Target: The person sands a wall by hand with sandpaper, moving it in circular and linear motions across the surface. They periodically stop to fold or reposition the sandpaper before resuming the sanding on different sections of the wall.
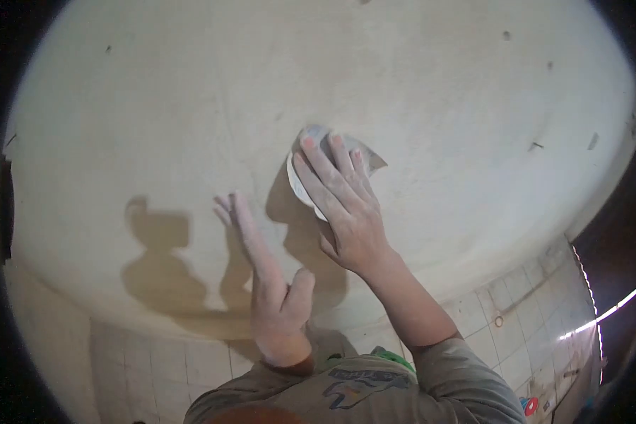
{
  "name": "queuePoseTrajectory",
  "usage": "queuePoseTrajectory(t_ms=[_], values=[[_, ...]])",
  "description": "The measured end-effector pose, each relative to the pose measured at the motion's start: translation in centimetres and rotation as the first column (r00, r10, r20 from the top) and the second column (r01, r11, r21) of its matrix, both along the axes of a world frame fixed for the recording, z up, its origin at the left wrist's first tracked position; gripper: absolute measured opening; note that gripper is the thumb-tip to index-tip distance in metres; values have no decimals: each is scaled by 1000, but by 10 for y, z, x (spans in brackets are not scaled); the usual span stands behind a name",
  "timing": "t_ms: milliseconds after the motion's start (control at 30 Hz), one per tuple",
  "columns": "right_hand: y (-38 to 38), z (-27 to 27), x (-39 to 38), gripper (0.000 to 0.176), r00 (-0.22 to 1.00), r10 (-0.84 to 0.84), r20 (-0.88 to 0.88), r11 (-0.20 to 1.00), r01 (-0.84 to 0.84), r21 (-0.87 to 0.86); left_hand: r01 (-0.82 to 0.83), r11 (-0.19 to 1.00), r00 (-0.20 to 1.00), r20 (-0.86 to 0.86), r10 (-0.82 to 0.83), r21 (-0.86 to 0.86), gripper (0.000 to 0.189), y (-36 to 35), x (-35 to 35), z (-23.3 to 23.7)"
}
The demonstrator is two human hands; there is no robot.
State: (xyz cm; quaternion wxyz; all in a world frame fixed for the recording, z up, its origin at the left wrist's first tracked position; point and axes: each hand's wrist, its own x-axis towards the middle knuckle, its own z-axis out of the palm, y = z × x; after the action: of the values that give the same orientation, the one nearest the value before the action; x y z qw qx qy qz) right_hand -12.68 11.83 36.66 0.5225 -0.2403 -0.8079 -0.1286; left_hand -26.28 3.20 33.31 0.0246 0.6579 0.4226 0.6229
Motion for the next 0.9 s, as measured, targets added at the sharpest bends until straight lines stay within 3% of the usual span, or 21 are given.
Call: queuePoseTrajectory(t_ms=[167, 300, 433, 567, 667, 767, 867, 900], values=[[1, -60, 11, 78, 991, -17, 130, 999, 21, -35, -49, 998, 999, -18, 49, 29, 102, 3, 1, -3], [5, -60, 33, 74, 987, -149, -52, 988, 147, -38, -61, 998, 998, -4, 61, 5, 103, -4, 3, -1], [23, -12, 34, 59, 972, -121, -201, 989, 136, 61, -67, 997, 997, -29, 69, 41, 101, 0, 4, 1], [3, 20, 6, 64, 992, -33, -121, 999, 36, 28, -102, 995, 995, -10, 102, -12, 103, -1, 9, 2], [-11, -1, -2, 72, 1000, 17, 17, 995, -16, -95, -103, 995, 995, -11, 103, 3, 105, -2, 9, 2], [-18, -33, 6, 72, 996, 33, 78, 983, -18, -182, -32, 996, 995, 97, 24, 79, 106, 6, 12, -7], [1, -46, 35, 72, 980, -161, 115, 986, 166, -32, 44, 996, 979, 195, -59, 78, 108, 1, 15, -2], [7, -41, 41, 72, 982, -186, 14, 983, 186, 0, 82, 994, 977, 194, -94, 71, 110, -1, 13, 2]])
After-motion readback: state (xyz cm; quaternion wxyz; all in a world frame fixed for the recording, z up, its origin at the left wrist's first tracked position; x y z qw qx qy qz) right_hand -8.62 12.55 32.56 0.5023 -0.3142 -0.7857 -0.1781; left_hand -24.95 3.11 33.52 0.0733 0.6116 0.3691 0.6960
